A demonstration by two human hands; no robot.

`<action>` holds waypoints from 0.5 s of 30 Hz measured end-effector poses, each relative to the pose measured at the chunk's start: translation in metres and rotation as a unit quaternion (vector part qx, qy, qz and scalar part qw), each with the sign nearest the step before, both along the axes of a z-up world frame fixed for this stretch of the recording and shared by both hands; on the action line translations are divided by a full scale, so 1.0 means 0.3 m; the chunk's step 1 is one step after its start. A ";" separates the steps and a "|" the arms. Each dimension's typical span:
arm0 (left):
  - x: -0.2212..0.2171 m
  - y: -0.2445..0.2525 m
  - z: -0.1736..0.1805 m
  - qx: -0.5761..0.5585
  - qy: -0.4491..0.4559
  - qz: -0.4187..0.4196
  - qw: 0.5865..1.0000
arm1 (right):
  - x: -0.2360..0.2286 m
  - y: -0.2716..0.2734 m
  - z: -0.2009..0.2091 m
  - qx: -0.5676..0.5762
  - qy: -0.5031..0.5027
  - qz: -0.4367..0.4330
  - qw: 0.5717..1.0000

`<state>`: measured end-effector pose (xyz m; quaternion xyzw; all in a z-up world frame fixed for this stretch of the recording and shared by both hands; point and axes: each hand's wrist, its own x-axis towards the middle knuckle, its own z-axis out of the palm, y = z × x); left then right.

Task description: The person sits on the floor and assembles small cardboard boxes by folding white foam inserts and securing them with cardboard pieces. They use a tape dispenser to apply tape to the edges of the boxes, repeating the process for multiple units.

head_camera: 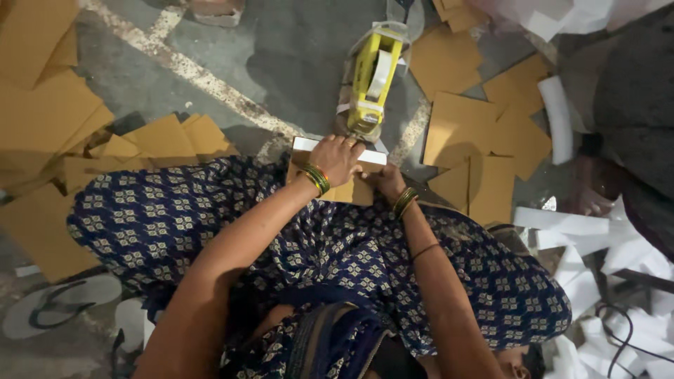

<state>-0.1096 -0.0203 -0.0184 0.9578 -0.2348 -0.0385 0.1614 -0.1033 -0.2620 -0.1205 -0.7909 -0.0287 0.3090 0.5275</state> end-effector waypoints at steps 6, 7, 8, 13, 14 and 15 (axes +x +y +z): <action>-0.010 0.028 0.002 -0.026 -0.048 0.005 0.999 | 0.172 -0.049 0.088 -0.148 -0.278 0.115 0.942; -0.010 0.027 0.010 -0.012 -0.031 -0.004 0.999 | 0.205 -0.040 0.111 -0.076 -0.324 0.034 0.942; -0.010 0.027 0.019 0.002 -0.014 -0.015 1.000 | 0.228 -0.038 0.147 0.018 -0.234 -0.039 0.971; -0.020 0.021 0.044 -0.089 -0.003 0.008 0.996 | 0.289 0.145 0.348 -0.009 -0.221 -0.094 0.971; -0.021 0.017 0.042 -0.088 -0.017 0.005 0.996 | 0.281 0.189 0.395 -0.054 -0.241 -0.027 0.969; -0.020 0.012 0.038 -0.086 -0.030 0.002 0.996 | 0.266 0.237 0.437 -0.099 -0.262 0.041 0.959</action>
